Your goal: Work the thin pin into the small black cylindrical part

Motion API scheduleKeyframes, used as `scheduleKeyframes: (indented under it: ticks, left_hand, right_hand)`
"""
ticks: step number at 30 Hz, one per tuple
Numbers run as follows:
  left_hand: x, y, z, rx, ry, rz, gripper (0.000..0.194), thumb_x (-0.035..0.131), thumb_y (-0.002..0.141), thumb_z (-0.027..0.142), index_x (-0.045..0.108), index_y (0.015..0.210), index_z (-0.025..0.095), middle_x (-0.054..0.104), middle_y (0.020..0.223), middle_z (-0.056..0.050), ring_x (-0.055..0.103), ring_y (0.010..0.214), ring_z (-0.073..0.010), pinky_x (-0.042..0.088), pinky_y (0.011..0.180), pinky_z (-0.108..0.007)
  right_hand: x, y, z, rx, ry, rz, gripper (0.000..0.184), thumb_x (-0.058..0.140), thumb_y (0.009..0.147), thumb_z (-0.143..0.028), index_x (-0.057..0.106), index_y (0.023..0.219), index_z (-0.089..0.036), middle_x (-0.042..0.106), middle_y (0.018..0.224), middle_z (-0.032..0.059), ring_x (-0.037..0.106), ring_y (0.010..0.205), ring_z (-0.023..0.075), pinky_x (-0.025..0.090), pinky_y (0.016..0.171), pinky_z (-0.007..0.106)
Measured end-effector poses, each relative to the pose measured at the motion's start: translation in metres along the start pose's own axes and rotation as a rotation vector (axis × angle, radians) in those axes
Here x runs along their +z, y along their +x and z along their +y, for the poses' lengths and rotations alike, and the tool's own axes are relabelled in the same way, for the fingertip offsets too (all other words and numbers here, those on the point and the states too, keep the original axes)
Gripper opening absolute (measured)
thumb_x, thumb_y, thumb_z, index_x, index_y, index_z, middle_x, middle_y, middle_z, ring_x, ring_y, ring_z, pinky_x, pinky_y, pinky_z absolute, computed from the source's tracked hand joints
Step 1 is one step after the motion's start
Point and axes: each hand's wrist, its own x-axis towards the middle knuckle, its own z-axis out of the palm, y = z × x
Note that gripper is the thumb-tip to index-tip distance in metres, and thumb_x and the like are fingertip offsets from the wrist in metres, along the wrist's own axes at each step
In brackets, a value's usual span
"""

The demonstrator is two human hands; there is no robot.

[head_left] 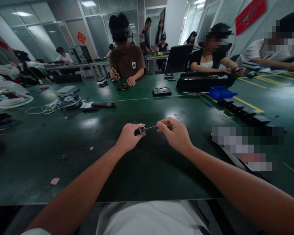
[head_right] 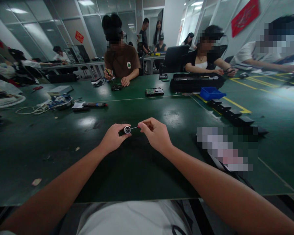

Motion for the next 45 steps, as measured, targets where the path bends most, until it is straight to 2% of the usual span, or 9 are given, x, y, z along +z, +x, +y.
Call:
scheduleKeyframes:
  ticks: [3,10,15,22,26,31,35,39,45]
  left_hand:
    - [0.000,0.000,0.000,0.009,-0.009,0.010,0.038,0.075,0.084,0.030,0.067,0.121,0.026,0.072,0.111,-0.003,0.061,0.104,-0.0241,0.045,0.097,-0.044]
    - [0.001,-0.001,-0.003,0.027,0.005,-0.013,0.038,0.074,0.084,0.029,0.067,0.121,0.025,0.071,0.111,-0.004,0.060,0.105,-0.0243,0.044,0.098,-0.045]
    - [0.002,-0.001,-0.005,0.041,0.001,-0.013,0.038,0.074,0.084,0.030,0.067,0.121,0.026,0.071,0.109,-0.004,0.060,0.104,-0.0241,0.045,0.098,-0.045]
    - [0.002,-0.002,-0.005,0.023,-0.003,-0.018,0.038,0.072,0.085,0.031,0.066,0.123,0.027,0.071,0.111,-0.004,0.060,0.106,-0.0248,0.044,0.100,-0.046]
    - [0.002,-0.001,-0.004,0.023,-0.006,-0.027,0.037,0.073,0.085,0.031,0.067,0.122,0.027,0.071,0.109,-0.004,0.060,0.104,-0.0247,0.045,0.098,-0.045]
    - [0.001,-0.001,-0.002,0.025,0.007,-0.028,0.037,0.073,0.085,0.032,0.066,0.121,0.026,0.071,0.107,-0.004,0.060,0.102,-0.0247,0.045,0.095,-0.045]
    - [-0.003,-0.001,0.001,-0.005,0.010,-0.003,0.036,0.071,0.085,0.029,0.066,0.121,0.026,0.071,0.108,-0.004,0.061,0.102,-0.0250,0.045,0.095,-0.044]
    - [-0.006,0.003,0.002,0.123,-0.017,-0.009,0.032,0.070,0.087,0.025,0.066,0.119,0.025,0.070,0.114,-0.004,0.060,0.107,-0.0231,0.043,0.100,-0.043]
    - [0.000,0.007,-0.004,0.032,0.051,-0.034,0.034,0.072,0.085,0.027,0.067,0.118,0.025,0.071,0.109,-0.004,0.060,0.102,-0.0245,0.043,0.095,-0.045]
  right_hand:
    - [-0.002,0.000,-0.003,-0.006,-0.087,0.040,0.027,0.067,0.088,-0.047,0.069,0.082,-0.020,0.070,0.067,0.0016,0.063,0.059,0.0169,0.045,0.057,0.031]
    - [-0.005,-0.002,-0.003,-0.229,-0.176,-0.099,0.013,0.055,0.092,-0.027,0.066,0.097,-0.022,0.073,0.089,0.0042,0.067,0.080,0.0197,0.049,0.073,0.034]
    - [-0.006,-0.002,-0.006,-0.182,-0.301,-0.111,0.030,0.042,0.101,-0.038,0.067,0.096,-0.021,0.066,0.069,0.0012,0.060,0.061,0.0168,0.041,0.061,0.031]
    - [-0.004,-0.004,-0.008,-0.269,-0.317,-0.175,0.030,0.044,0.096,-0.023,0.058,0.123,-0.020,0.068,0.082,0.0044,0.060,0.070,0.0197,0.041,0.065,0.033]
    - [-0.005,-0.004,-0.008,-0.212,-0.327,-0.151,0.027,0.041,0.100,-0.032,0.063,0.113,-0.022,0.071,0.086,0.0043,0.061,0.067,0.0187,0.040,0.064,0.033]
    - [-0.003,-0.004,-0.004,-0.157,-0.193,-0.114,0.028,0.048,0.096,-0.029,0.053,0.123,-0.022,0.067,0.079,0.0016,0.059,0.065,0.0179,0.044,0.065,0.033]
    - [0.001,0.003,0.005,-0.018,0.110,-0.060,0.018,0.060,0.089,-0.037,0.059,0.100,-0.022,0.066,0.083,0.0026,0.062,0.077,0.0186,0.050,0.074,0.036]
    - [0.001,0.015,0.019,0.254,0.503,-0.013,0.029,0.060,0.086,-0.051,0.059,0.087,-0.022,0.061,0.078,0.0005,0.058,0.066,0.0145,0.054,0.069,0.035]
    - [0.003,0.018,0.026,0.231,0.416,0.107,0.026,0.062,0.086,-0.047,0.058,0.084,-0.021,0.061,0.074,-0.0003,0.056,0.062,0.0131,0.052,0.063,0.031]
